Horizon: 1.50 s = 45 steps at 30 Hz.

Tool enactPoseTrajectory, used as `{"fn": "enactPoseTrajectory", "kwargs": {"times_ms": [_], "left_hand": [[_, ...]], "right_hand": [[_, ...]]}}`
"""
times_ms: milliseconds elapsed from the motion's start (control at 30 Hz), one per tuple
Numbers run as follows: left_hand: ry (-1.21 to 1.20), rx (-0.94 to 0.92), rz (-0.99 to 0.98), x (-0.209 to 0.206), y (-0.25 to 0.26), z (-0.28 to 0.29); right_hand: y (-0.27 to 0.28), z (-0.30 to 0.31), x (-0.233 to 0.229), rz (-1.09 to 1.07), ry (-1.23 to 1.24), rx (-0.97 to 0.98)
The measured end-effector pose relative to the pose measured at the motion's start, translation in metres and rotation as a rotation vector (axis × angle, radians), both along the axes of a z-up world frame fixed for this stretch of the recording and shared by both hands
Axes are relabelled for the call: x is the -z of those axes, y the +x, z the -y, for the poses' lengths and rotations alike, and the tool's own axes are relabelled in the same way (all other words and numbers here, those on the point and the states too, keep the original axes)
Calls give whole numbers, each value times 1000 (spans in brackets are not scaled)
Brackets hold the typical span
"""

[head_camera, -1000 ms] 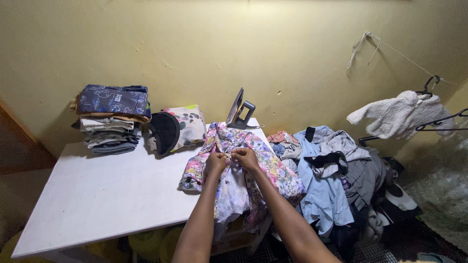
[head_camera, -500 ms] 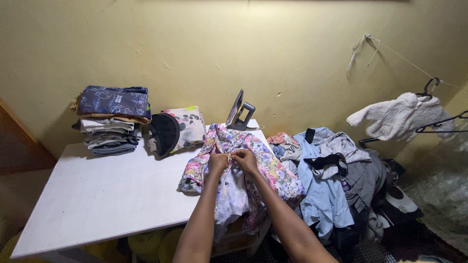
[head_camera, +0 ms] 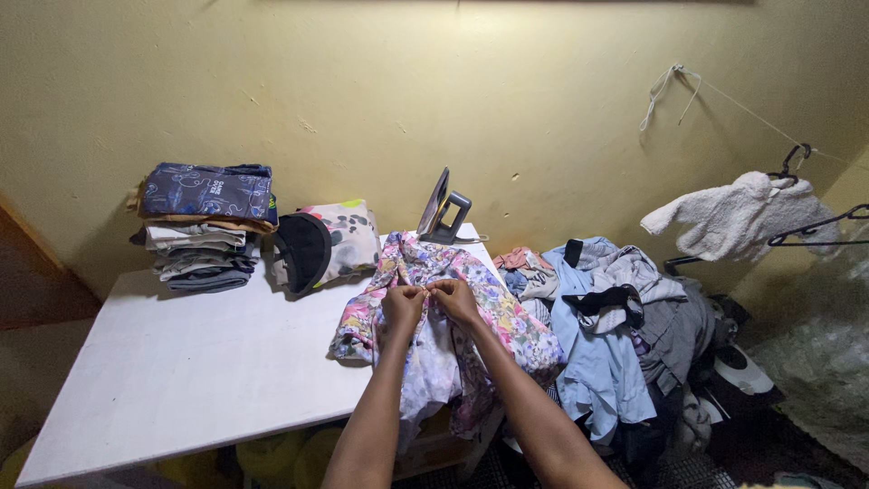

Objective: The person picks up a garment from a pile of laundry on a table, straightens it, and folds it.

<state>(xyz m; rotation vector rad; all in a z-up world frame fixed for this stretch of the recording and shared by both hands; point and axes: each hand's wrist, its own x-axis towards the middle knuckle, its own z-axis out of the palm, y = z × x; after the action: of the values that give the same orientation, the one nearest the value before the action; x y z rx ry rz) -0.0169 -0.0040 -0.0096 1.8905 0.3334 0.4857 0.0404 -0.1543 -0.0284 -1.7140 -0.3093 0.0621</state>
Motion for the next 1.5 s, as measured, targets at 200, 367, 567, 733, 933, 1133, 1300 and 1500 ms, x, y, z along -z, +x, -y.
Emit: {"fn": "enactPoseTrajectory", "kwargs": {"times_ms": [200, 367, 567, 733, 933, 1133, 1300, 1500], "left_hand": [[170, -86, 56, -13, -10, 11], [130, -52, 141, -5, -10, 7], [-614, 90, 6, 38, 24, -1], [-762, 45, -241, 42, 49, -10], [-236, -128, -187, 30, 36, -15], [36, -95, -171, 11, -12, -12], [176, 63, -274, -32, -62, -22], [422, 111, -357, -9, -80, -26]], "right_hand": [[-5, -3, -7, 0, -73, 80], [3, -3, 3, 90, -70, 56], [-10, -17, -9, 327, -267, 174], [-41, -14, -30, 607, -356, 232], [-36, 7, -14, 262, -535, 190], [-27, 20, 16, 309, -455, 168], [-64, 19, -15, 350, -502, 83], [-104, 8, -34, 426, -804, 212]]}}
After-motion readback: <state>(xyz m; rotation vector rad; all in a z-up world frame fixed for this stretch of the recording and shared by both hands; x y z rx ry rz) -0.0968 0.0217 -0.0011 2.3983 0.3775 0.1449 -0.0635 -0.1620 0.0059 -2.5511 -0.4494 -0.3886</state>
